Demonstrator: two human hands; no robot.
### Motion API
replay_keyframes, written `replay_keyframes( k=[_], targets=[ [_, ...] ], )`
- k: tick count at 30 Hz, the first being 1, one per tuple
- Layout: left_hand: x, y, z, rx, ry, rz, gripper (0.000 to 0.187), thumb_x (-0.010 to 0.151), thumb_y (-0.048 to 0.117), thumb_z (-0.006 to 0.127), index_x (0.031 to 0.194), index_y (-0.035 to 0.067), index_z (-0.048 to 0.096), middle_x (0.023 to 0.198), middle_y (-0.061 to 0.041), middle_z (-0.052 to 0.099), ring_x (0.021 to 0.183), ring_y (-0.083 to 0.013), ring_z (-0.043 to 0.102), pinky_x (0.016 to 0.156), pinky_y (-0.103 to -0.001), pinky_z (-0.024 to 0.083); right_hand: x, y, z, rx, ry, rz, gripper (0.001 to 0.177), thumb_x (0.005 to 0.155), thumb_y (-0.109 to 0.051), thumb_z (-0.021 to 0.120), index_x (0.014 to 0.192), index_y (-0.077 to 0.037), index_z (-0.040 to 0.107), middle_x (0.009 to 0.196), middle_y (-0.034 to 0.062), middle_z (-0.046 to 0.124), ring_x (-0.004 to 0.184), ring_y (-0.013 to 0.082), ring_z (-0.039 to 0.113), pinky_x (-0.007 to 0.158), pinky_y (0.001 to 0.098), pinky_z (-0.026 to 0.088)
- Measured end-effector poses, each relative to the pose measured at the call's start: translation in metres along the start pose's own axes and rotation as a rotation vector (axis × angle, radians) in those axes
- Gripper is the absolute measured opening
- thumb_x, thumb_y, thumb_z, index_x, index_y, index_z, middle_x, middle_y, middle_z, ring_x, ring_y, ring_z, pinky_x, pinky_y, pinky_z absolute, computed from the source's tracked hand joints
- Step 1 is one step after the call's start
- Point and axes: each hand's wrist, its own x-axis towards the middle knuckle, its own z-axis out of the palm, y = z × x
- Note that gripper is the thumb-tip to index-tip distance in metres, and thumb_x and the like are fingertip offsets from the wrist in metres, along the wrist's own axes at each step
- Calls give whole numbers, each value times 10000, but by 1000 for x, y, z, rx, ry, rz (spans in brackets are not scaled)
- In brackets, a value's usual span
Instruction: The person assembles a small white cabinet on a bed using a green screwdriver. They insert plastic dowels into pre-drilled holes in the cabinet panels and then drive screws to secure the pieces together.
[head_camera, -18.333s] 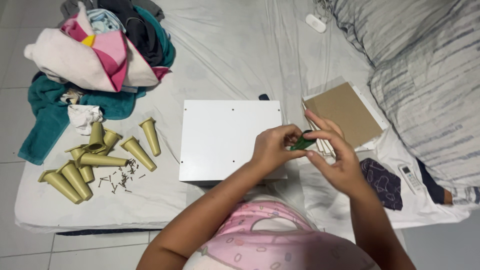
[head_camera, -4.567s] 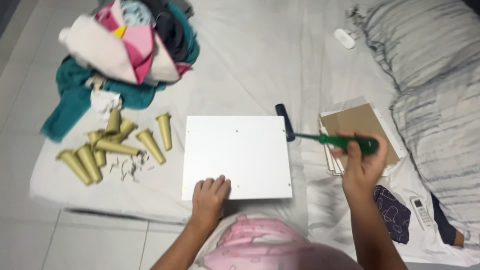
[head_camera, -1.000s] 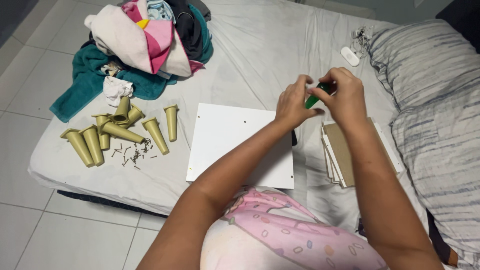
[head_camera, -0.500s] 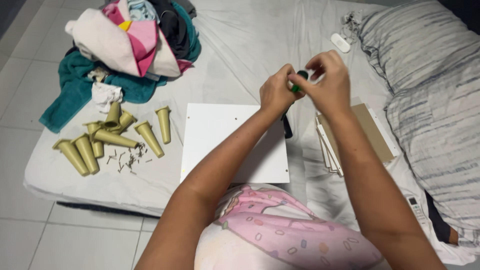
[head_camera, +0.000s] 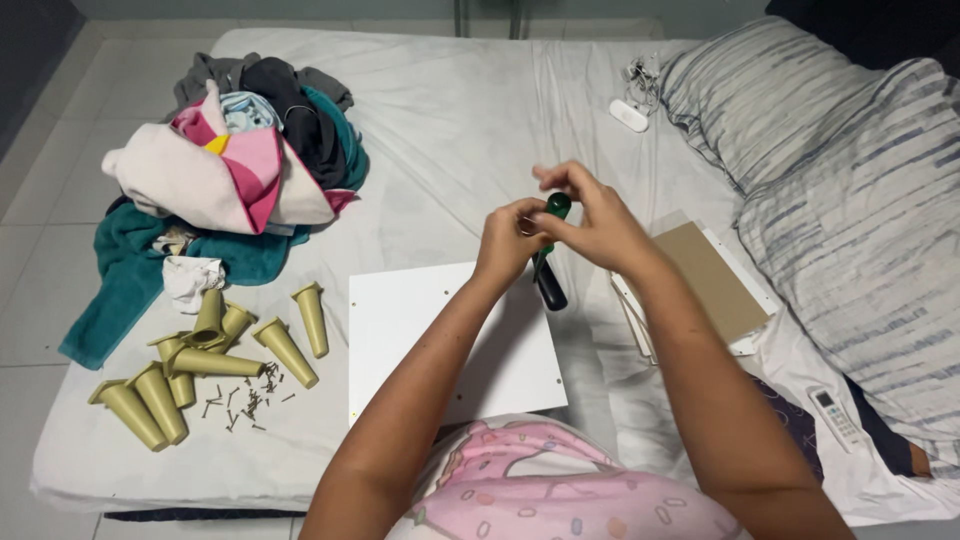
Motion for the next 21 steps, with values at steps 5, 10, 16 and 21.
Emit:
replay_keyframes(
  k=[5, 10, 16, 21],
  targets=[
    [-4, 30, 8, 447, 196, -186, 419, 761, 262, 912, 946, -15, 657, 686, -53, 633, 677, -216, 646, 645, -378, 524, -1, 2, 27, -200, 285, 353, 363, 784, -203, 877, 976, -14, 634, 1048, 118, 690, 924, 204, 707, 722, 342, 610],
    [-8, 19, 0, 112, 70, 364, 519, 830, 159, 836, 1262, 24, 583, 1111, -112, 665, 1022, -239, 652, 823, -354, 535, -9, 13, 12, -79, 94, 252, 282, 886, -150, 757, 1150, -69, 703, 1163, 56, 714, 1071, 189, 695, 895, 352, 583],
    [-1, 10, -8, -238, -108, 48, 556, 889, 239, 751, 1392, 90, 567, 1163, -71, 708, 1045, -201, 724, 885, -357, 603, -15, 22, 4, -21, -71, 81, 422, 958, -91, 632, 1378, -117, 668, 1573, 83, 502, 1447, 234, 423, 1073, 361, 426],
    [1, 29, 1, 505, 190, -67, 567, 690, 405, 921, 1106, 82, 710, 987, -94, 714, 916, -298, 691, 792, -408, 551, -18, 13, 27, -85, 250, 17, 589, 763, -180, 874, 1290, -80, 631, 1284, 169, 513, 1086, 170, 568, 895, 301, 499]
  ],
)
